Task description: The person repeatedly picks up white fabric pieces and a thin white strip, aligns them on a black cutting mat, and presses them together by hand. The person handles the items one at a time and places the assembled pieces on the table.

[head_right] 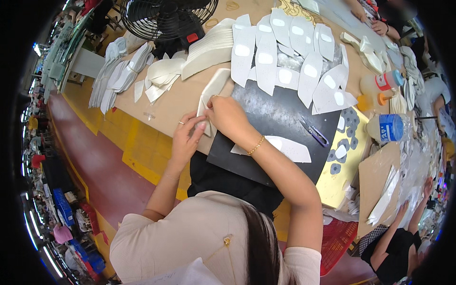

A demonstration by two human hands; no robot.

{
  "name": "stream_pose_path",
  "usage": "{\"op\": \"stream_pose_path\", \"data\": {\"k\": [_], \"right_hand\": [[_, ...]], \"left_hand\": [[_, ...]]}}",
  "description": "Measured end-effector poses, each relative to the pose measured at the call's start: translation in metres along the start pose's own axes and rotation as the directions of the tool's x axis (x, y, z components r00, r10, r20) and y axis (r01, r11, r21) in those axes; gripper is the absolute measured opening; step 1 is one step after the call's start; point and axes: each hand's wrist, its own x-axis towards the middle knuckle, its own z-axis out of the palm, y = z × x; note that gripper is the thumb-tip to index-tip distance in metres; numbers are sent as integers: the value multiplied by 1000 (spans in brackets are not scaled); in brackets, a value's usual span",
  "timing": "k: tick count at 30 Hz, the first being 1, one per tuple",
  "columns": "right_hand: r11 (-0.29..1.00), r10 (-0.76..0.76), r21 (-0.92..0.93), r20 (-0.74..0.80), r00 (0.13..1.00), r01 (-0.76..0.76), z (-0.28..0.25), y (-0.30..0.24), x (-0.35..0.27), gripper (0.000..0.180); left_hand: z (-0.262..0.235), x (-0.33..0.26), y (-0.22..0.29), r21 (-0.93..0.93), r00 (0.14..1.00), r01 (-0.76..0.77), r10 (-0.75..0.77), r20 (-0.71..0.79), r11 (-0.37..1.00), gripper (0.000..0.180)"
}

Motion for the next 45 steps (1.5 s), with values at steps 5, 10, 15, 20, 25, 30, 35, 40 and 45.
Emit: {"op": "stream_pose_path", "data": {"k": [5, 10, 15, 20, 25, 30, 35, 40, 45], "right_hand": [[982, 12, 189, -89, 996, 5, -3, 1, -9, 20], [964, 0, 263, -131, 991, 34, -17, -13, -17, 13], [938, 58, 344, -32, 998, -44, -19, -10, -22, 23], [944, 71, 321, 29, 997, -77, -32, 3, -26, 26], [745, 210, 623, 123, 970, -240, -55, 12, -34, 18], [813, 41, 577, 78, 996, -79, -84, 3, -44, 16], [728, 33, 685, -48, 998, 9, -138, -28, -44, 20], [830, -71, 513, -288, 955, 217, -147, -56, -19, 29], [883, -162, 345, -409, 898, 317, -164, -74, -9, 28]], "left_hand": [[-10, 5, 3, -355, 979, 171, -119, 162, 919, 41], [-18, 14, 19, -518, 969, 172, -49, 243, 838, 57], [-13, 15, 19, -518, 979, 131, -28, 203, 845, 53], [-16, 18, 18, -585, 983, 134, -34, 180, 800, 47], [-48, 21, 22, -516, 982, 183, -132, 133, 837, 43], [-95, 16, -6, -388, 963, 267, -226, 148, 882, 39], [-128, -5, -55, -406, 930, 357, -361, 70, 841, 42], [-132, -23, -57, -427, 878, 466, -465, 115, 775, 43], [-142, -30, -61, -480, 830, 527, -547, 110, 702, 41]]}}
